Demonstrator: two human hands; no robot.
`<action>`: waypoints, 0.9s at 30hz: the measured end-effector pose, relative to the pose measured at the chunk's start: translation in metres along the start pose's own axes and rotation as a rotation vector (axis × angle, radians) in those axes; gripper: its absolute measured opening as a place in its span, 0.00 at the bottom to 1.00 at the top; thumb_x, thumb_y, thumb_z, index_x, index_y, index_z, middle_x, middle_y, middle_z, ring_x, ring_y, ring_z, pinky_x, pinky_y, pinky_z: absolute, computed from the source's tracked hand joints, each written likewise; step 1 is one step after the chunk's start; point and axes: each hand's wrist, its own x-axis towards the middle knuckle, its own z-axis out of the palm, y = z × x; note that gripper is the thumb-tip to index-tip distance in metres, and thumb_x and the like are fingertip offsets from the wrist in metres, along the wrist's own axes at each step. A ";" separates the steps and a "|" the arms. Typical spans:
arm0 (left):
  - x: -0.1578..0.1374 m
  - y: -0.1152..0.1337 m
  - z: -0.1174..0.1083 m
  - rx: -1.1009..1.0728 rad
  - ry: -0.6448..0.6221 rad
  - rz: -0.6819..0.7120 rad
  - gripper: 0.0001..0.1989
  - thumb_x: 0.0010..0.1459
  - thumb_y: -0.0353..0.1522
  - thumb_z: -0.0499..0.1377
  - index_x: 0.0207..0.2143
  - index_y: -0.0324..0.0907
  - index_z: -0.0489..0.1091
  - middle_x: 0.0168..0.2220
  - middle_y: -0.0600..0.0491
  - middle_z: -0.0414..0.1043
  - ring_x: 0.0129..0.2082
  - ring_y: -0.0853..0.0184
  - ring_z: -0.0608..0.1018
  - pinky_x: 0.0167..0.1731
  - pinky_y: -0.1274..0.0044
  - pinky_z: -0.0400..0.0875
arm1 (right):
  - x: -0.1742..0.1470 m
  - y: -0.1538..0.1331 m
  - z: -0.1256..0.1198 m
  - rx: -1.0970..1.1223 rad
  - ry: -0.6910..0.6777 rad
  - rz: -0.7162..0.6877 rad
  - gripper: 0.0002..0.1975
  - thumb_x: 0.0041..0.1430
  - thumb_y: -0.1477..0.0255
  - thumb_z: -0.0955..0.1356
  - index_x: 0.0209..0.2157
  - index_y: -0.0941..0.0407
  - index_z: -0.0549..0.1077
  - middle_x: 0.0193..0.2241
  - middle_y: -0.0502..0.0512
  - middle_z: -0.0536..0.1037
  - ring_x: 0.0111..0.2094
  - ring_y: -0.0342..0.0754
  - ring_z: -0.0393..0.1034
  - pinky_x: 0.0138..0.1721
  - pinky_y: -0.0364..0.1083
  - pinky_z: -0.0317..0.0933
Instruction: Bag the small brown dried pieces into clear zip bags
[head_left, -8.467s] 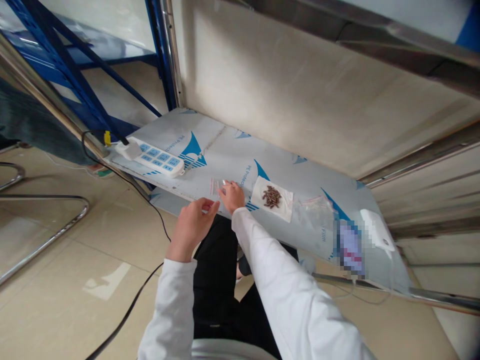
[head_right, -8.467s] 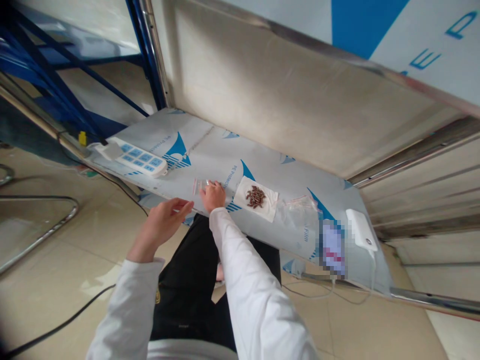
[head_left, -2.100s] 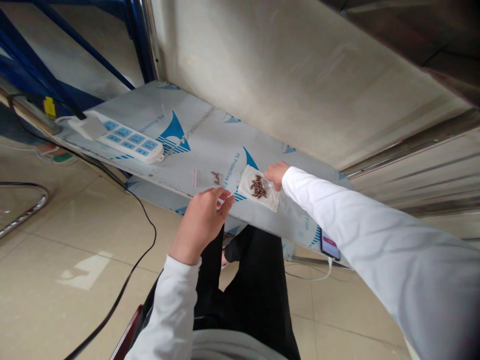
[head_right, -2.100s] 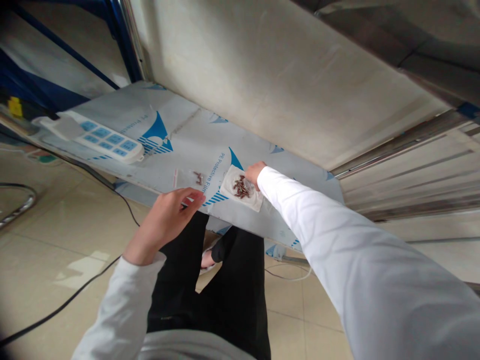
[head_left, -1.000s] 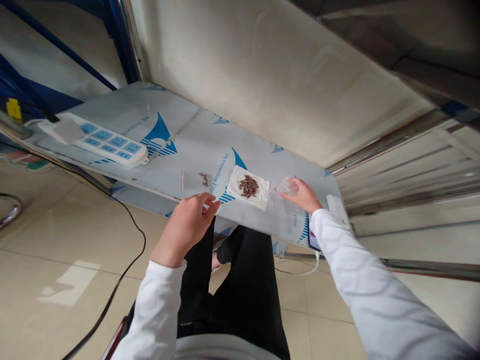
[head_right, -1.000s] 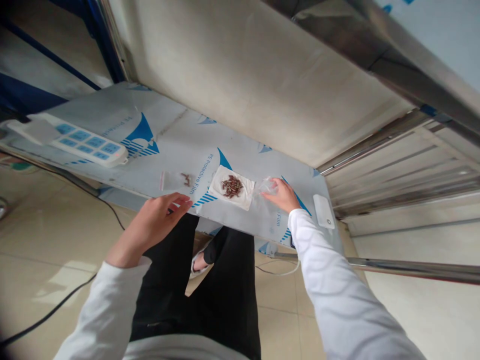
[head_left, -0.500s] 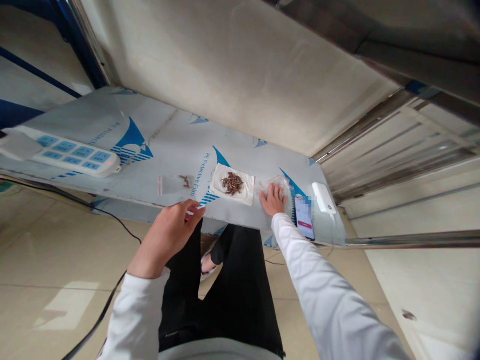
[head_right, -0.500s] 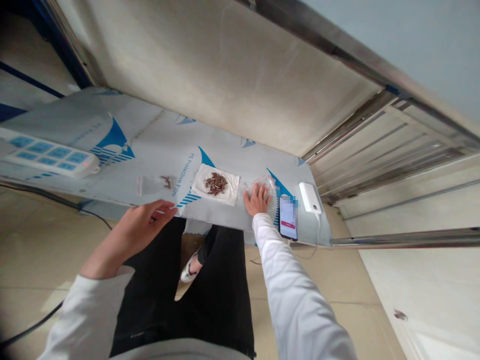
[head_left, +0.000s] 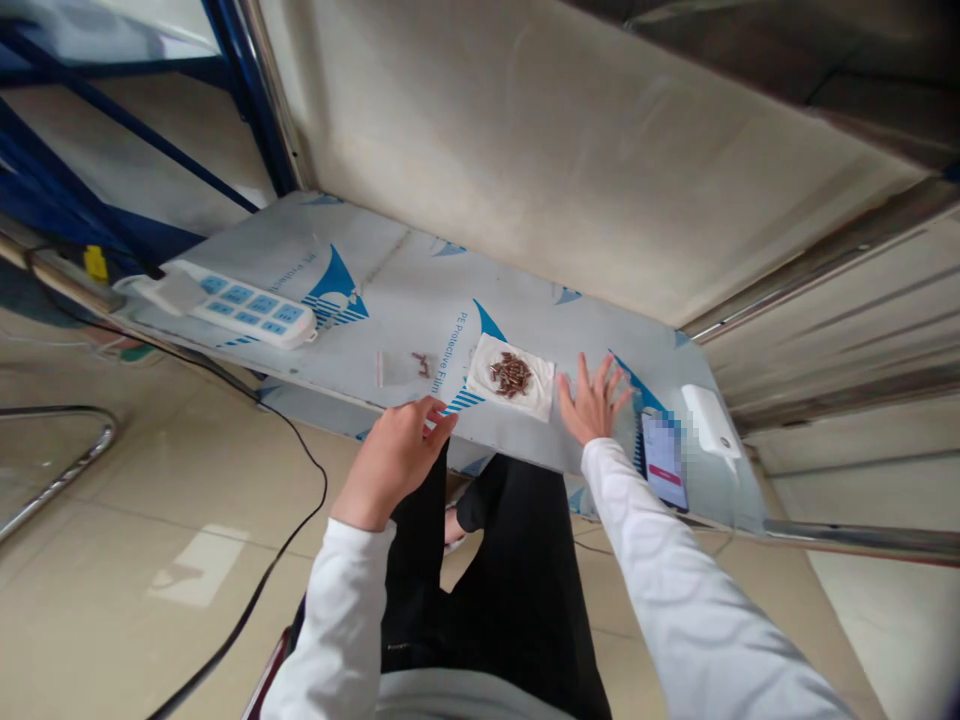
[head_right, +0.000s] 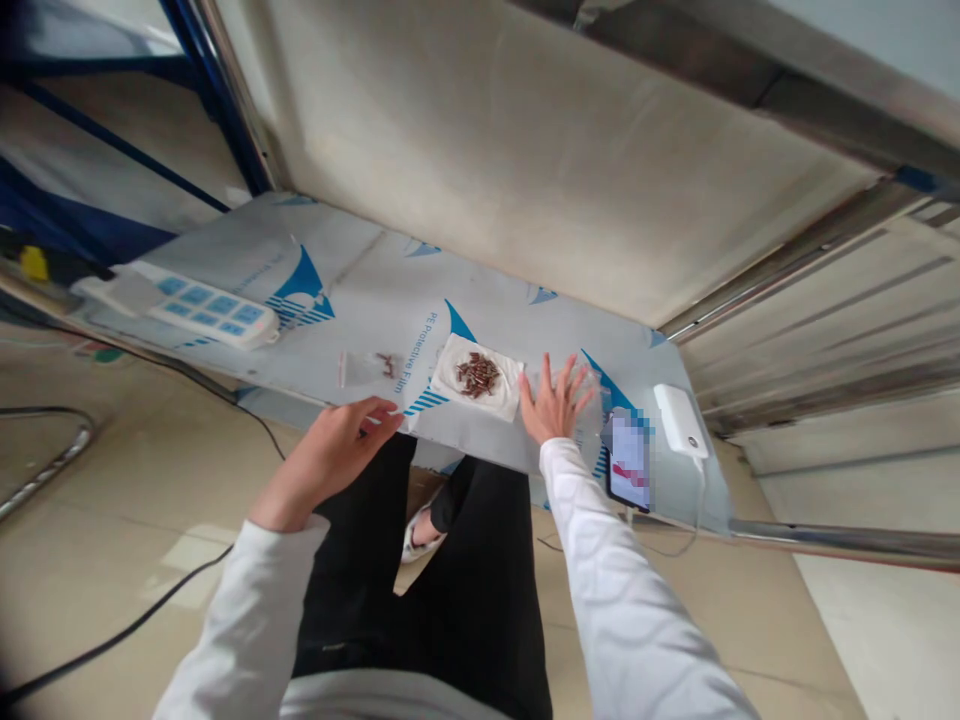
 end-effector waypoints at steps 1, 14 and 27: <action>-0.001 -0.003 -0.002 0.001 0.011 -0.019 0.15 0.60 0.39 0.51 0.40 0.43 0.72 0.37 0.47 0.79 0.38 0.60 0.80 0.37 0.74 0.70 | -0.002 -0.017 -0.006 0.037 0.020 -0.067 0.32 0.65 0.54 0.50 0.65 0.54 0.48 0.67 0.65 0.37 0.66 0.69 0.34 0.57 0.71 0.41; -0.015 -0.046 -0.039 0.026 0.240 -0.387 0.17 0.59 0.42 0.51 0.37 0.43 0.74 0.37 0.47 0.80 0.36 0.59 0.80 0.34 0.75 0.67 | -0.045 -0.257 0.003 0.390 -0.184 -0.495 0.15 0.59 0.61 0.65 0.40 0.55 0.76 0.48 0.61 0.74 0.52 0.57 0.63 0.51 0.53 0.57; -0.003 -0.052 -0.015 -0.218 0.404 -0.304 0.17 0.58 0.42 0.54 0.35 0.40 0.77 0.32 0.47 0.80 0.33 0.62 0.80 0.32 0.78 0.67 | -0.095 -0.214 -0.046 0.846 -0.035 -0.350 0.08 0.59 0.72 0.65 0.34 0.56 0.77 0.32 0.55 0.81 0.34 0.48 0.74 0.38 0.44 0.65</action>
